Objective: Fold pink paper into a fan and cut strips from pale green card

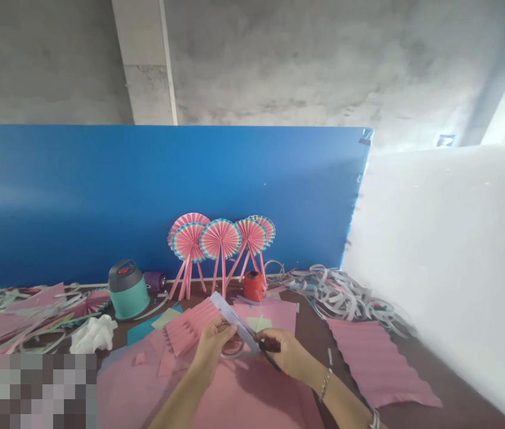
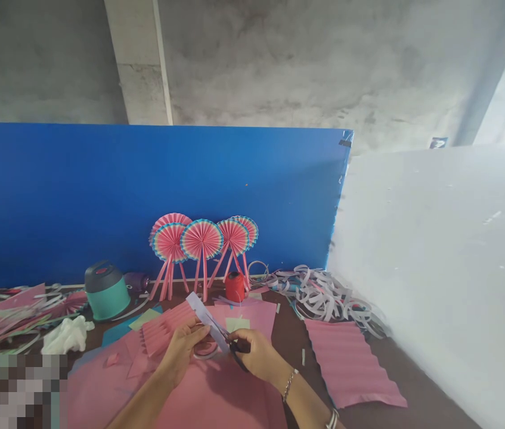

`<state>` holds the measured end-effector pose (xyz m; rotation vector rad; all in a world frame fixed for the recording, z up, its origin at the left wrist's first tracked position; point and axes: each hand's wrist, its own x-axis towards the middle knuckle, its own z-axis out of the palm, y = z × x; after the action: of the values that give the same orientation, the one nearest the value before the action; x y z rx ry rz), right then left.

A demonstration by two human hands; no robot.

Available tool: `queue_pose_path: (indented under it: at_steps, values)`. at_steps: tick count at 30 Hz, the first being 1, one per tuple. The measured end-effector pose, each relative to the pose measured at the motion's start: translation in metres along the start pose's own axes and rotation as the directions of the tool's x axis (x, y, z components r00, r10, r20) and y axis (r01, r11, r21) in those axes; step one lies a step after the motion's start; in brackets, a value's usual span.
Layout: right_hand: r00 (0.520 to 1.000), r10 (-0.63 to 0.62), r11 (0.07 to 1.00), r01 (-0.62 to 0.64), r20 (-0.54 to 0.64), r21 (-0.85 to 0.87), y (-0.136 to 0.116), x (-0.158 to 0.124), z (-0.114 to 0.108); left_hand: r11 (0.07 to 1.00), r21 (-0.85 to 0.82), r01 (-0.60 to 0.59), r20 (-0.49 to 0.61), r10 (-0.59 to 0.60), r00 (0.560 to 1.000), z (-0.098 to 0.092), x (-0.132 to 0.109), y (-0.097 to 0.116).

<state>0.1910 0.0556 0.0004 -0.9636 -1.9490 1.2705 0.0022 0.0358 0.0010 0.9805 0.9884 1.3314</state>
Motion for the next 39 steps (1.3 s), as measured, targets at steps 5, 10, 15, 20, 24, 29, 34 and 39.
queue_pose_path:
  at_steps: [5,10,15,20,24,29,34,39]
  values:
    - [1.0,-0.003,1.0,0.002,0.01,0.006,0.0,0.0,0.0,1.0,0.001,0.005,0.021,-0.005,1.0,0.002,-0.002,0.003]
    - [0.999,0.04,0.999,-0.04,-0.017,-0.036,0.001,0.0,-0.001,1.0,-0.025,-0.005,-0.038,0.004,0.999,0.0,-0.002,0.005]
    - [0.999,0.025,0.997,-0.027,-0.024,-0.078,0.006,0.001,0.0,0.998,-0.057,0.002,-0.168,-0.012,0.986,-0.007,0.004,0.002]
    - [1.0,0.014,0.997,-0.016,-0.028,-0.077,0.003,0.001,0.002,0.998,-0.056,0.015,-0.131,-0.022,0.991,-0.006,0.005,0.0]
    - [1.0,0.01,0.999,-0.011,-0.021,-0.047,0.003,0.002,0.002,0.999,-0.036,0.023,-0.095,-0.026,0.995,-0.002,0.002,-0.001]
    - [1.0,0.003,0.999,-0.003,-0.025,-0.032,0.01,0.003,0.003,0.999,-0.011,0.043,-0.09,-0.043,0.995,0.0,-0.001,-0.001]
    - [1.0,-0.012,1.0,0.012,-0.019,-0.018,0.008,0.002,0.004,0.999,-0.012,0.035,-0.097,-0.036,0.995,0.001,-0.001,-0.001]
    - [1.0,-0.008,1.0,0.008,-0.013,0.0,0.002,0.001,0.003,0.999,-0.009,0.041,-0.094,-0.041,0.995,0.001,-0.001,0.0]
